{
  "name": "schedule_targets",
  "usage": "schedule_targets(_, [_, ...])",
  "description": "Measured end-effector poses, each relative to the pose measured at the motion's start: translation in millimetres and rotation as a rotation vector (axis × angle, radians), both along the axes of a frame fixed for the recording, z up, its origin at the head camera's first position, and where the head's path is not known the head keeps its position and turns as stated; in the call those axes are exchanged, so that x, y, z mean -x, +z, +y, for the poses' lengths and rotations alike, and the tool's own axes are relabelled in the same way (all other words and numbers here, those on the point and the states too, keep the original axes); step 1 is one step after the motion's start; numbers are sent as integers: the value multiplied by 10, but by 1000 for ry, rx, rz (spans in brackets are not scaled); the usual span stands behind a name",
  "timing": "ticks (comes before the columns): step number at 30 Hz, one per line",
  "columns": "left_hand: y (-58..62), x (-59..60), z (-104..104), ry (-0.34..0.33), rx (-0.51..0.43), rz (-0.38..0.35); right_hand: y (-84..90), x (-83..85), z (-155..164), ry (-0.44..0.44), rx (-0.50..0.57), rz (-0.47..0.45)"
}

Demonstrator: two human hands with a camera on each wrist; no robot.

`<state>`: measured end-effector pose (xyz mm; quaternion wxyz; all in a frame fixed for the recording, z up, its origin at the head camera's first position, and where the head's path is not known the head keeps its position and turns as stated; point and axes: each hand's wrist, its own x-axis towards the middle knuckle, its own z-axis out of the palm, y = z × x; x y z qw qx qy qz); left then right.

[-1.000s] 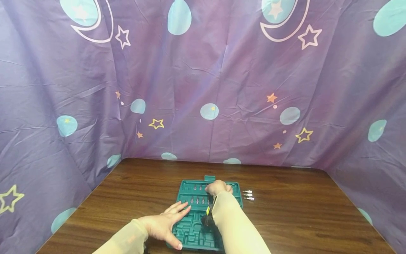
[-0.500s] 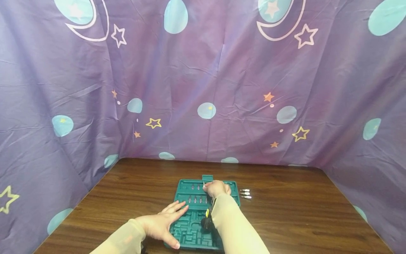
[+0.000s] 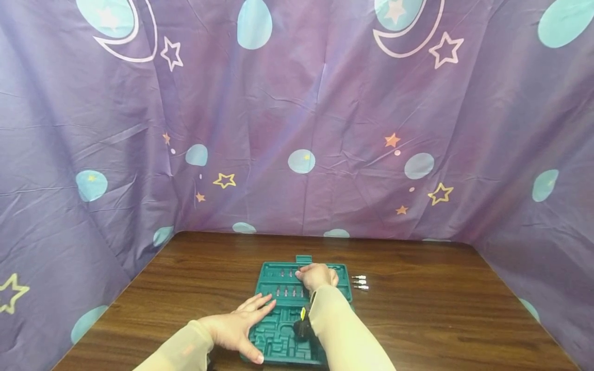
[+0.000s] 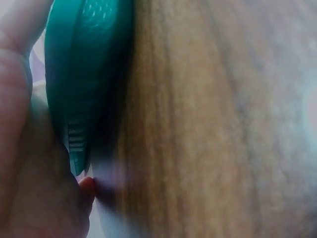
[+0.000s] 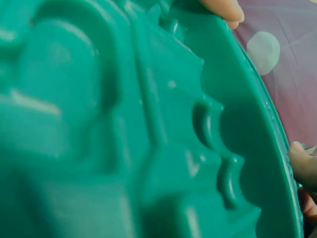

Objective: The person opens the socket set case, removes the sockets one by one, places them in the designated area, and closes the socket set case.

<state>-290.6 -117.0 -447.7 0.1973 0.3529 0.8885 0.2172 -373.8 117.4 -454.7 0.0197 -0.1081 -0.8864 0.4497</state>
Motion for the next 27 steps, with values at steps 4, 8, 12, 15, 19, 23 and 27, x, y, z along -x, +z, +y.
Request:
schedule_targets(4, [5, 2, -6, 3, 3, -1, 13, -5, -2, -11, 93, 45])
schedule_targets(8, [4, -7, -7, 3, 2, 7, 21, 8, 22, 28, 171, 78])
schedule_targets(12, [0, -22, -2, -2, 1, 10, 90, 9, 96, 118, 293, 72])
schedule_targets(15, [7, -31, 3, 3, 1, 12, 191, -11, 212, 204, 330, 81])
schedule_targets(19, [23, -37, 13, 5, -2, 19, 275, -66, 460, 290, 270, 136])
schedule_targets(23, [22, -40, 8, 2, -8, 21, 270, -123, 745, 309, 193, 180])
schedule_targets(27, [20, -35, -7, 8, -9, 27, 249, -157, 990, 304, 178, 183])
